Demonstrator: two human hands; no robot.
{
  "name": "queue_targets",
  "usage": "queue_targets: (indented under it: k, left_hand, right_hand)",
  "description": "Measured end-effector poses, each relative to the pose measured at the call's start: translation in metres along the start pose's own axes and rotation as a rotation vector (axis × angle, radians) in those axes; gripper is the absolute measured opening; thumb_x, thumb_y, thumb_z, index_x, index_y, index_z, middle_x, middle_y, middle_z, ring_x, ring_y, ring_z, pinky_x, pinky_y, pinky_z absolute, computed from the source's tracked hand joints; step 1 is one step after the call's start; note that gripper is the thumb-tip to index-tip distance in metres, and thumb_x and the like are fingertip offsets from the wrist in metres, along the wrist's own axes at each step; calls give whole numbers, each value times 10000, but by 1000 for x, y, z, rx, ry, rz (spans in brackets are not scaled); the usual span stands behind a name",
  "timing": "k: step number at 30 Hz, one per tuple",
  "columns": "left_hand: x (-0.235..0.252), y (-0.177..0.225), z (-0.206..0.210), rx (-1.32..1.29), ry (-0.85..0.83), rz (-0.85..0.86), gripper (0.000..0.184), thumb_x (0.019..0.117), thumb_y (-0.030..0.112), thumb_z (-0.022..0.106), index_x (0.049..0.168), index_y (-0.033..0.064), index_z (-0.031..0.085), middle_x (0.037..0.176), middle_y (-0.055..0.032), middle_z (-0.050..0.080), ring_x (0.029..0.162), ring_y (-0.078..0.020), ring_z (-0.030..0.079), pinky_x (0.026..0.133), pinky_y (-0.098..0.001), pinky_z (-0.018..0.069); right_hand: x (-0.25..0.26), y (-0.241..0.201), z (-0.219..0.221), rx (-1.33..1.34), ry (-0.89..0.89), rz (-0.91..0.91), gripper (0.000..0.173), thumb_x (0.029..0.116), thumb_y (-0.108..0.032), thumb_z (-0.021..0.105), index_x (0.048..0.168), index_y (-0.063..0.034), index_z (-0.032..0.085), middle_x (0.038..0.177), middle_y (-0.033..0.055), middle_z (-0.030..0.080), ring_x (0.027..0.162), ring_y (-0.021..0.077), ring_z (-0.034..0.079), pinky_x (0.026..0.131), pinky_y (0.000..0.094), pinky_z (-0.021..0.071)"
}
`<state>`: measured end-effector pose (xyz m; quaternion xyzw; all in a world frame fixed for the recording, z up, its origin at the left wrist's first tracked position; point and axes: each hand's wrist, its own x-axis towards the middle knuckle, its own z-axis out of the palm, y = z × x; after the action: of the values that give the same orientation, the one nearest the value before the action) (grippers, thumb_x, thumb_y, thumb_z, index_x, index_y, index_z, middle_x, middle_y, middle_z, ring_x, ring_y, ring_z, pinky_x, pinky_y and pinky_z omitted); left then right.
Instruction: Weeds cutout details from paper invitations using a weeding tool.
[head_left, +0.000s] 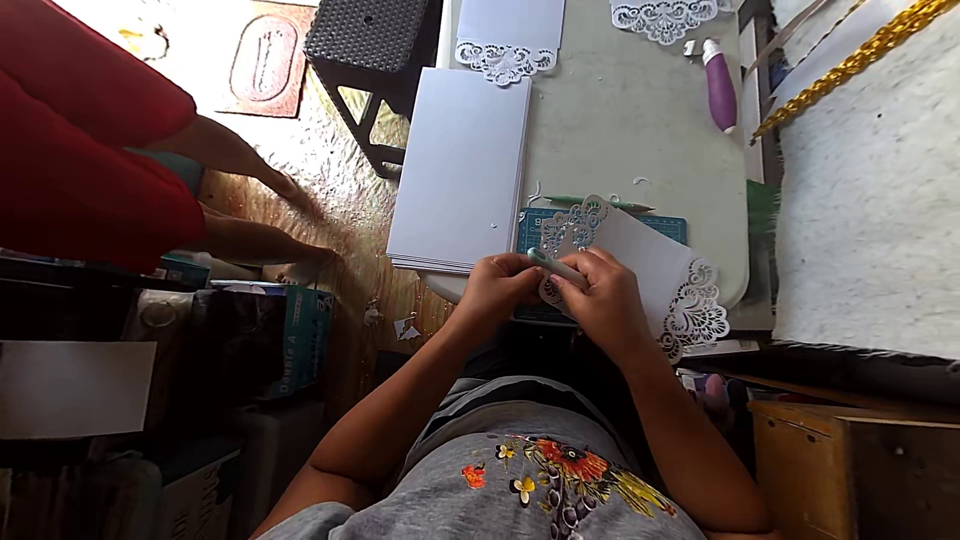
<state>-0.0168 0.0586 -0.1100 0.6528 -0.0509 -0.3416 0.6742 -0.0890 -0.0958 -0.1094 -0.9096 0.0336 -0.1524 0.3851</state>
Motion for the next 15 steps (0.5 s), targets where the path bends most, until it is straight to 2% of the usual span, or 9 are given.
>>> queue_targets:
  k: [3,7,15]
  left_hand:
    - [-1,1,0,15,-11,9,109,1027,39,574,1053,0,673,877,-41,716,746,-95,716,730,-274,623]
    - [-1,1,1,3,-10,10,124,1027,40,579,1096,-8,669,914,-54,719,766,-103,719,737,-279,624]
    - [-1,-1,1,37,4,27,66,1000,48,634,1033,-3,661,884,-47,701,739,-81,702,711,-251,614]
  right_hand:
    - [1,0,1,-6,15,-7,60,911,-22,715,950,23,720,841,134,639,711,190,617,636,297,519]
    - [3,-3,-1,-10,-20,25,51,920,-29,705,924,21,696,835,125,622,696,177,589,621,287,494]
    - [4,-6,-4,76,-71,136,46,932,-46,697,936,-1,688,839,98,601,659,123,533,585,247,446]
